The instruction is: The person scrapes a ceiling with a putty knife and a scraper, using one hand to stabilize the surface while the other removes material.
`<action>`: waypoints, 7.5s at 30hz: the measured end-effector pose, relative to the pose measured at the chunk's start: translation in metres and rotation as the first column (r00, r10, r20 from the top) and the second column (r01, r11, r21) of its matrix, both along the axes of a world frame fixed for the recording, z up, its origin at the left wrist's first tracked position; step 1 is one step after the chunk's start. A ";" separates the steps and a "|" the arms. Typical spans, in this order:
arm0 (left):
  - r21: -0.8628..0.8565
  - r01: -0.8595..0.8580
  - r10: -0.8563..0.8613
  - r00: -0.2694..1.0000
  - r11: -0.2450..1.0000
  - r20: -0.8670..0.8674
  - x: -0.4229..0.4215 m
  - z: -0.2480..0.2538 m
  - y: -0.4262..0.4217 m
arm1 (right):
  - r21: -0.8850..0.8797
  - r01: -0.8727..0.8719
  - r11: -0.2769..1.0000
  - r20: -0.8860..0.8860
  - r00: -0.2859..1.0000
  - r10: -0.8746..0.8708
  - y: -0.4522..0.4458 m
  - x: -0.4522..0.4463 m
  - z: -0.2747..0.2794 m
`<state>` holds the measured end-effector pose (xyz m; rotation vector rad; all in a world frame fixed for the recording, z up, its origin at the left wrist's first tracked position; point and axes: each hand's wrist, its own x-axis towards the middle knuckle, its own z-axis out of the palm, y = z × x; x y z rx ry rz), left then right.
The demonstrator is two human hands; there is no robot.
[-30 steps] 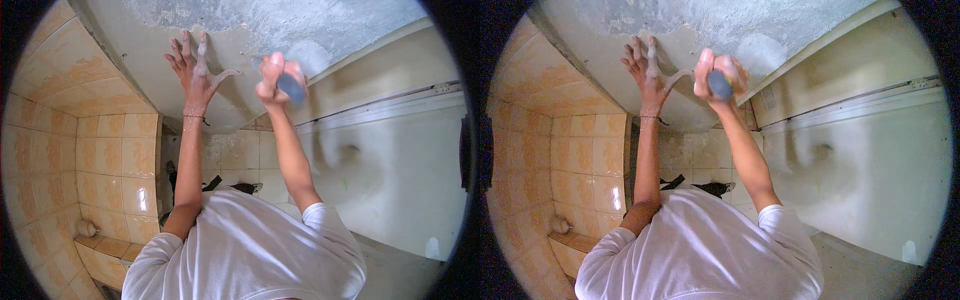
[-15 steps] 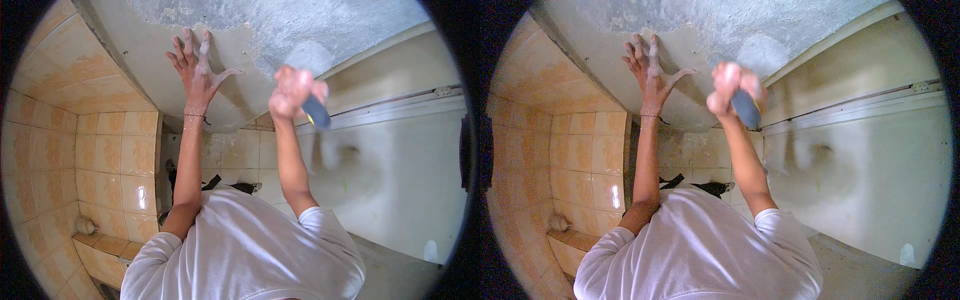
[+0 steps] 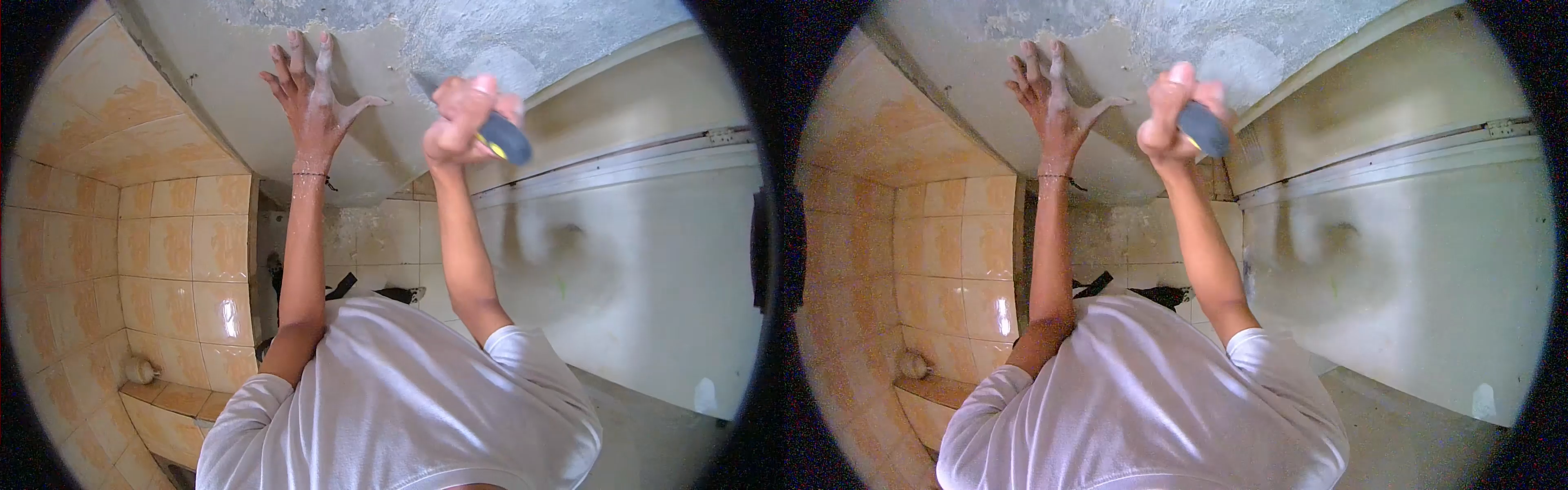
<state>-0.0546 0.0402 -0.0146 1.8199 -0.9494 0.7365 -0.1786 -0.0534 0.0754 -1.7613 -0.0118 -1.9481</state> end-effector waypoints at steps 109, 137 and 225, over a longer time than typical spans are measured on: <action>-0.011 0.008 -0.008 1.000 1.000 0.010 -0.001 0.001 0.001 | -0.261 0.148 0.954 -0.096 0.979 -0.179 -0.003 -0.010 0.005; 0.023 -0.016 0.015 0.999 1.000 0.050 0.008 -0.007 -0.003 | -0.566 -0.302 0.767 -0.075 0.945 0.317 0.017 -0.002 0.011; 0.024 -0.029 0.029 1.000 0.999 0.009 -0.003 0.003 0.002 | 0.337 0.274 0.901 -0.663 0.748 0.020 -0.011 -0.087 0.012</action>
